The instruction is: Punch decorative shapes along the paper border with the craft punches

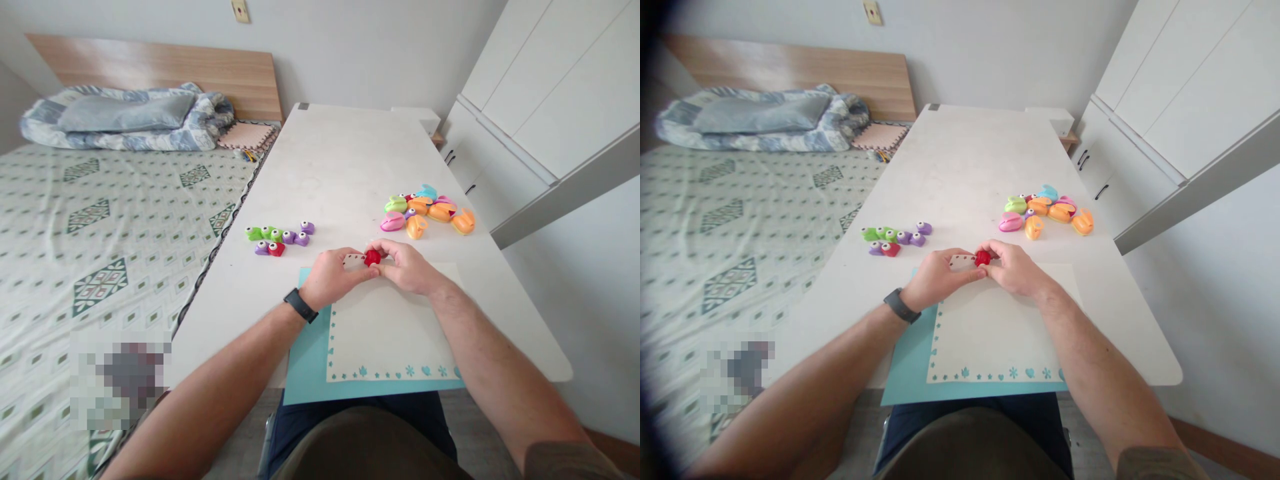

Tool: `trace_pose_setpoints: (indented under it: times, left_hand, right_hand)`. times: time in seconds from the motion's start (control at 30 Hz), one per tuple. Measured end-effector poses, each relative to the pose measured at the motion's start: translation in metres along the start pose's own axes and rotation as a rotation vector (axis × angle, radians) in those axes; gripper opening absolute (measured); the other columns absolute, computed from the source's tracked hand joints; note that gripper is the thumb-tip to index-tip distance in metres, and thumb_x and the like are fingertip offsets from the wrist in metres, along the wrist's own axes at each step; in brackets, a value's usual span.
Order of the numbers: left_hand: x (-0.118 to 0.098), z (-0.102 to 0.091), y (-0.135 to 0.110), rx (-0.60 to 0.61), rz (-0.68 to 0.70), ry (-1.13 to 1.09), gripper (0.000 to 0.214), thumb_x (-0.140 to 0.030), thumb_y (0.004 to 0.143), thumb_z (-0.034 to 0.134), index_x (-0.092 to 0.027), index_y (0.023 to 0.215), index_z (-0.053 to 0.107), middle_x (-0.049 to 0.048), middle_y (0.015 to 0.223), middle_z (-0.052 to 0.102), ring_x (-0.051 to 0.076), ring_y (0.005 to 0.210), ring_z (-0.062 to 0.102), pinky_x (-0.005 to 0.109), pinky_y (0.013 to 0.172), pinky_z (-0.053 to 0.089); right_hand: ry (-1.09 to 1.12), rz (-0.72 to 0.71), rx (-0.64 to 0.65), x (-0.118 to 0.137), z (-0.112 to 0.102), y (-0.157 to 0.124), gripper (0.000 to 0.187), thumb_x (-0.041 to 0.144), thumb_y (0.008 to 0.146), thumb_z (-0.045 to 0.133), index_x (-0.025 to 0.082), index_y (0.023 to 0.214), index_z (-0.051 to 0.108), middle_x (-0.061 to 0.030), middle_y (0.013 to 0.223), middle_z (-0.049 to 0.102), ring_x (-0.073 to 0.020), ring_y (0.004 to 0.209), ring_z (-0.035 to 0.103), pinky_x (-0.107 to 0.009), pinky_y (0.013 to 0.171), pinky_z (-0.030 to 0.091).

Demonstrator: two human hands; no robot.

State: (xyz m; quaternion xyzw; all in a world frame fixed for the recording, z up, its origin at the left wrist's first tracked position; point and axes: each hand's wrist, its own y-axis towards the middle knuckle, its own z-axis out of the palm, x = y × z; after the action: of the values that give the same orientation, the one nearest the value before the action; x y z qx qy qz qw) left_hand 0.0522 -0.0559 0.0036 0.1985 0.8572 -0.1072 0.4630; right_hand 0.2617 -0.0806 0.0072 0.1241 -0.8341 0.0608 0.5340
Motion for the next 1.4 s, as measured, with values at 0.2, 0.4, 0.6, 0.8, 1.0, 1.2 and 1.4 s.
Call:
trace_pose_setpoints:
  times: [0.2,0.4,0.6,0.8,1.0,1.2,1.4]
  left_hand:
    - [0.0005,-0.0037,0.0013,0.036,0.001,-0.087,0.057,-0.064,0.075,0.077,-0.019,0.11,0.077,0.0064,0.092,0.076,0.02,0.079,0.066,0.028,0.067,0.048]
    - [0.0041,-0.0043,0.0022,0.077,-0.019,-0.122,0.046,-0.061,0.082,0.071,-0.017,0.096,0.075,0.0035,0.08,0.073,0.017,0.069,0.062,0.025,0.056,0.043]
    - [0.0074,-0.0039,0.0027,0.101,-0.033,-0.105,0.039,-0.053,0.088,0.063,-0.015,0.083,0.072,0.0023,0.069,0.067,0.015,0.061,0.058,0.024,0.049,0.035]
    - [0.008,-0.0032,0.0015,0.104,-0.049,-0.119,0.036,-0.05,0.088,0.062,-0.016,0.081,0.069,0.0012,0.068,0.066,0.015,0.06,0.058,0.023,0.048,0.035]
    - [0.0076,-0.0019,0.001,0.113,-0.046,-0.125,0.037,-0.051,0.09,0.06,-0.017,0.076,0.065,-0.0006,0.066,0.063,0.013,0.058,0.056,0.022,0.048,0.034]
    - [0.005,-0.0027,0.0011,0.11,-0.043,-0.126,0.037,-0.05,0.089,0.06,-0.017,0.073,0.06,-0.0005,0.066,0.063,0.013,0.059,0.056,0.022,0.049,0.035]
    - [0.0052,-0.0025,0.0006,0.1,-0.061,-0.131,0.037,-0.051,0.087,0.061,-0.016,0.073,0.062,-0.0001,0.065,0.062,0.013,0.057,0.055,0.023,0.048,0.034]
  right_hand:
    - [-0.005,0.005,0.002,-0.0011,-0.0035,-0.0003,0.024,0.025,0.085,0.069,0.022,0.109,0.068,-0.0033,0.103,0.071,-0.0218,0.096,0.063,-0.037,0.092,0.048]
    - [0.027,0.035,-0.011,-0.0026,-0.0046,-0.001,0.029,0.031,0.089,0.067,0.023,0.116,0.066,-0.0042,0.107,0.072,-0.0217,0.096,0.064,-0.037,0.091,0.05]
    - [0.03,0.021,-0.044,-0.0043,-0.0068,-0.0003,0.029,0.033,0.089,0.067,0.022,0.116,0.067,-0.0054,0.109,0.072,-0.0223,0.1,0.064,-0.038,0.093,0.049]
    - [0.053,0.024,-0.014,-0.0047,-0.0071,-0.0002,0.03,0.034,0.09,0.067,0.023,0.117,0.067,-0.0056,0.111,0.072,-0.0229,0.102,0.064,-0.038,0.094,0.049]
    - [0.073,0.023,0.005,-0.0016,-0.0052,-0.0011,0.03,0.035,0.091,0.066,0.023,0.119,0.065,-0.0055,0.112,0.071,-0.0233,0.105,0.064,-0.038,0.096,0.049]
    - [0.073,0.021,-0.006,0.0007,-0.0054,-0.0017,0.031,0.036,0.091,0.066,0.024,0.119,0.066,-0.0047,0.11,0.071,-0.0227,0.103,0.064,-0.037,0.096,0.048]
    - [0.111,0.025,-0.005,-0.0023,-0.0046,-0.0011,0.027,0.036,0.093,0.064,0.023,0.117,0.066,-0.005,0.109,0.07,-0.0224,0.101,0.061,-0.037,0.094,0.047]
